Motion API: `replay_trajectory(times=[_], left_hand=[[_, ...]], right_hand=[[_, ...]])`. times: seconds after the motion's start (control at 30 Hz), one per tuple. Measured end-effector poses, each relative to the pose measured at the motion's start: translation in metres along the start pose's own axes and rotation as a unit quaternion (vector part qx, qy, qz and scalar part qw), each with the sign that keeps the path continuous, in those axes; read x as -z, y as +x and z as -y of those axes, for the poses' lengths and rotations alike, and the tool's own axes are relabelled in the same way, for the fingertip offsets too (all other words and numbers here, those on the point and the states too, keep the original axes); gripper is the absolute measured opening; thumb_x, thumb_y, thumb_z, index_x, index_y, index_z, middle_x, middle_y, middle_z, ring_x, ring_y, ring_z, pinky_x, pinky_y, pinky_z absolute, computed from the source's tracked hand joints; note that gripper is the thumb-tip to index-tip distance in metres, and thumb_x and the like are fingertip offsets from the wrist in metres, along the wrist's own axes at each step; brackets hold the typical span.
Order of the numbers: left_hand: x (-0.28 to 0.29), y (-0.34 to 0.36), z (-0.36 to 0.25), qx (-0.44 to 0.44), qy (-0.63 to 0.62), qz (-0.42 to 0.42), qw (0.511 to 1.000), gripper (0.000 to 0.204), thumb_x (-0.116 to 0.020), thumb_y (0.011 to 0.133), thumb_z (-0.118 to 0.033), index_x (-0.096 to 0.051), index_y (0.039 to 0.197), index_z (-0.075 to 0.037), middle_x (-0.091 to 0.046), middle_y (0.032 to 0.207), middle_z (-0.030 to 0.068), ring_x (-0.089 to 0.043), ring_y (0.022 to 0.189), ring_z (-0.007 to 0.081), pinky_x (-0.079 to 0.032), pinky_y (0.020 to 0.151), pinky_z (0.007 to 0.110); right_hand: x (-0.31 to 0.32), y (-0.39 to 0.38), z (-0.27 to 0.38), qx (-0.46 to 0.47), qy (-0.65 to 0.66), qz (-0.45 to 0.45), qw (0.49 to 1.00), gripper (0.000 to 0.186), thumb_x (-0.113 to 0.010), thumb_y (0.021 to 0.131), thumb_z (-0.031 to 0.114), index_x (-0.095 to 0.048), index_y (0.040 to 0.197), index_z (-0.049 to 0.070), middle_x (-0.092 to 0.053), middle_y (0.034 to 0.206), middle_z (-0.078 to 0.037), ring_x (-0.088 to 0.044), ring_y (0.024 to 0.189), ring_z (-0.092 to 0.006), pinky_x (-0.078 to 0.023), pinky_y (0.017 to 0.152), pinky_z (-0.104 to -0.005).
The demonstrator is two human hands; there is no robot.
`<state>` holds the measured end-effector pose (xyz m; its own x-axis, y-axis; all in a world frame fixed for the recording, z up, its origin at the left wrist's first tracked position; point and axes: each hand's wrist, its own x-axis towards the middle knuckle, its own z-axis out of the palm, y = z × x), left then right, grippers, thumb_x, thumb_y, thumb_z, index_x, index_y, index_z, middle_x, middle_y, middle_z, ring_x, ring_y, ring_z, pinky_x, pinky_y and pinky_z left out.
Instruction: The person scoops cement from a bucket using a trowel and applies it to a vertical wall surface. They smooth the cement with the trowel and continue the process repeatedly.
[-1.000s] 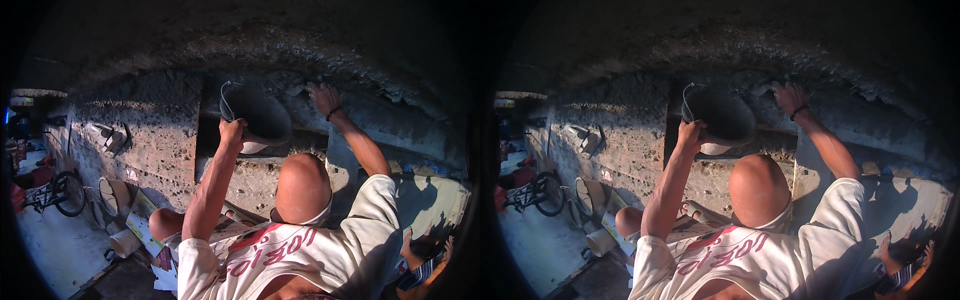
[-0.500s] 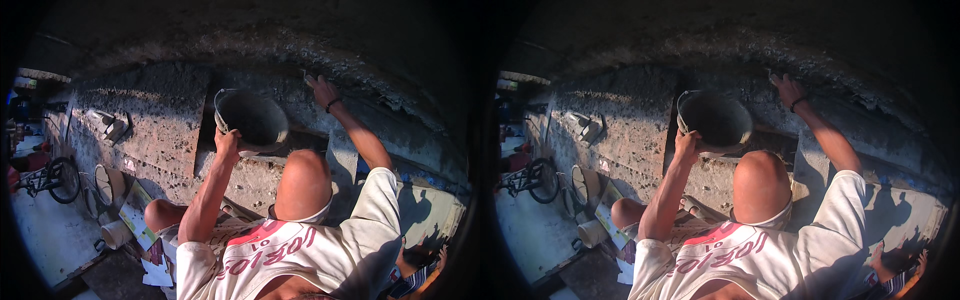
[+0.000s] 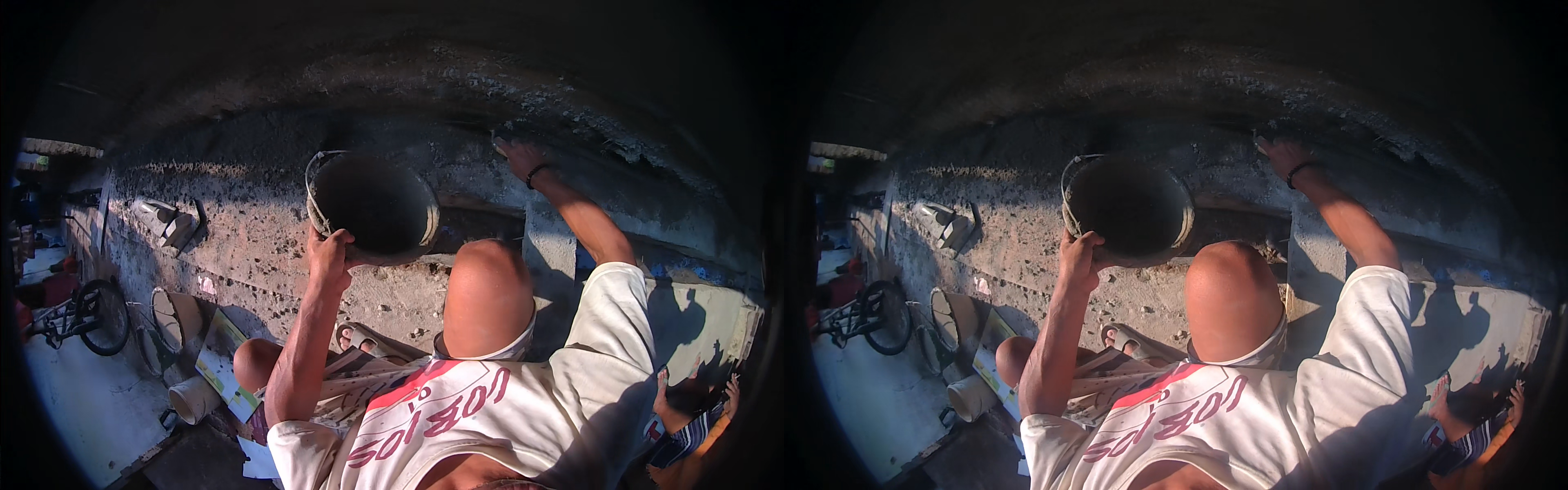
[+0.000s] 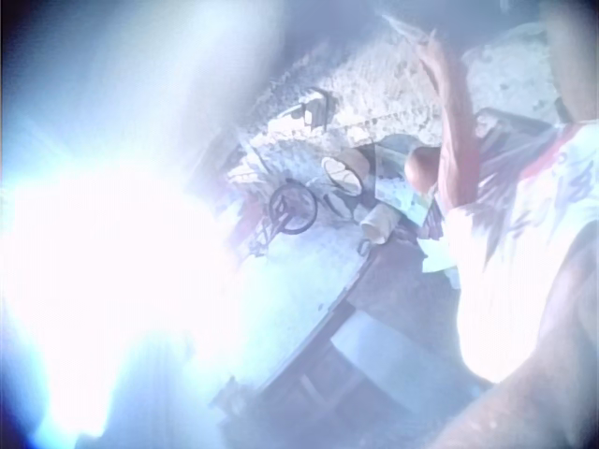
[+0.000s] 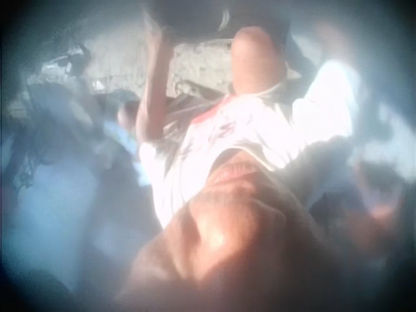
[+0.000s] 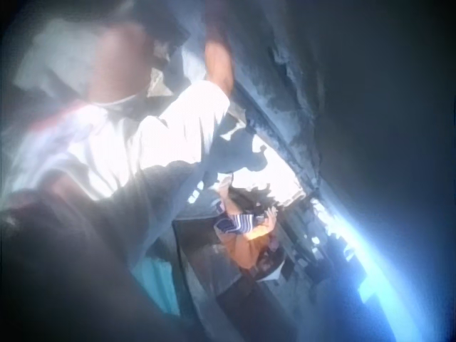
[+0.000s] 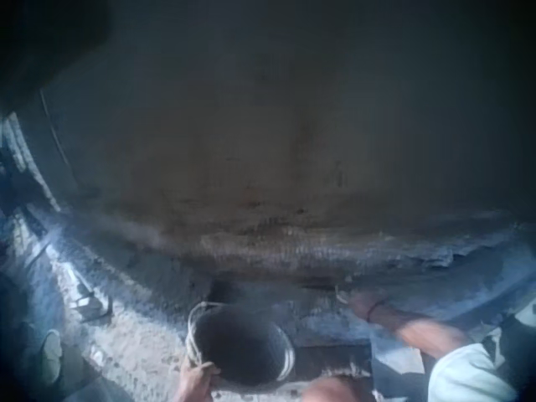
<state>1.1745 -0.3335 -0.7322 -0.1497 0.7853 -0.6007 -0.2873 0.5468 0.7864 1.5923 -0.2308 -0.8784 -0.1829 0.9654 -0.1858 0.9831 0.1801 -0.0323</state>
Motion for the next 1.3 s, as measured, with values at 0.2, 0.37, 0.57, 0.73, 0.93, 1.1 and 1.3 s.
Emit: replay_trajectory(times=[0.2, 0.37, 0.57, 0.73, 0.93, 1.1, 1.3], left_hand=[[0.022, -0.014, 0.007, -0.005, 0.002, -0.002, 1.000, 0.057, -0.046, 0.072, 0.009, -0.038, 0.127, -0.006, -0.054, 0.109, 0.0160, -0.065, 0.086, 0.0328, -0.063, 0.061, 0.047], [0.020, -0.013, 0.020, 0.008, 0.004, 0.012, 1.000, 0.060, -0.047, 0.072, 0.008, -0.036, 0.128, -0.008, -0.055, 0.107, 0.0161, -0.066, 0.081, 0.0320, -0.063, 0.059, 0.044], [0.032, -0.013, 0.034, 0.027, -0.003, -0.015, 1.000, 0.050, -0.048, 0.073, 0.008, -0.041, 0.121, -0.005, -0.053, 0.105, 0.0137, -0.064, 0.084, 0.0313, -0.063, 0.062, 0.049], [0.026, -0.005, 0.038, 0.053, 0.029, -0.010, 0.998, 0.050, -0.049, 0.074, 0.008, -0.041, 0.121, -0.005, -0.053, 0.105, 0.0140, -0.064, 0.083, 0.0306, -0.063, 0.062, 0.048], [0.027, -0.009, 0.036, 0.046, 0.022, -0.014, 0.999, 0.059, -0.049, 0.071, 0.008, -0.039, 0.127, -0.009, -0.053, 0.106, 0.0140, -0.064, 0.082, 0.0303, -0.063, 0.058, 0.046], [0.022, -0.015, 0.033, 0.045, 0.014, 0.004, 0.999, 0.058, -0.046, 0.071, 0.008, -0.040, 0.125, -0.009, -0.053, 0.108, 0.0136, -0.063, 0.088, 0.0313, -0.063, 0.061, 0.047], [0.018, -0.014, 0.034, 0.053, 0.005, 0.000, 0.999, 0.059, -0.047, 0.070, 0.008, -0.040, 0.126, -0.011, -0.054, 0.104, 0.0122, -0.066, 0.079, 0.0296, -0.063, 0.055, 0.043]], right_hand=[[0.019, -0.007, -0.044, 0.047, 0.020, -0.028, 0.998, 0.057, -0.059, 0.080, 0.010, -0.045, 0.135, 0.020, -0.060, 0.102, -0.017, -0.061, 0.093, -0.0358, -0.050, 0.080, -0.0469], [0.006, -0.017, -0.064, -0.007, -0.007, 0.033, 0.999, 0.056, -0.060, 0.079, 0.010, -0.047, 0.132, 0.021, -0.060, 0.102, -0.016, -0.060, 0.095, -0.0349, -0.050, 0.080, -0.0458], [0.007, -0.033, -0.050, 0.015, 0.006, 0.010, 1.000, 0.055, -0.060, 0.078, 0.011, -0.048, 0.131, 0.022, -0.060, 0.100, -0.016, -0.060, 0.092, -0.0352, -0.049, 0.078, -0.0472], [-0.010, -0.038, -0.070, -0.036, -0.008, -0.005, 0.999, 0.053, -0.059, 0.078, 0.011, -0.049, 0.130, 0.021, -0.060, 0.099, -0.018, -0.060, 0.091, -0.0358, -0.049, 0.078, -0.0471], [0.030, -0.075, -0.029, -0.072, 0.050, -0.057, 0.995, 0.056, -0.058, 0.078, 0.009, -0.045, 0.132, 0.014, -0.059, 0.101, -0.022, -0.059, 0.097, -0.0375, -0.047, 0.085, -0.0448], [-0.017, -0.169, -0.024, -0.368, 0.400, -0.092, 0.834, 0.057, -0.060, 0.076, 0.010, -0.042, 0.129, 0.010, -0.058, 0.092, -0.016, -0.063, 0.071, -0.0290, -0.053, 0.059, -0.0423], [-0.068, -0.182, -0.119, -0.539, 0.655, -0.229, 0.478, 0.020, -0.061, 0.081, 0.015, -0.049, 0.097, 0.014, -0.054, 0.072, -0.005, -0.054, 0.051, -0.0182, -0.046, 0.040, -0.0340]])
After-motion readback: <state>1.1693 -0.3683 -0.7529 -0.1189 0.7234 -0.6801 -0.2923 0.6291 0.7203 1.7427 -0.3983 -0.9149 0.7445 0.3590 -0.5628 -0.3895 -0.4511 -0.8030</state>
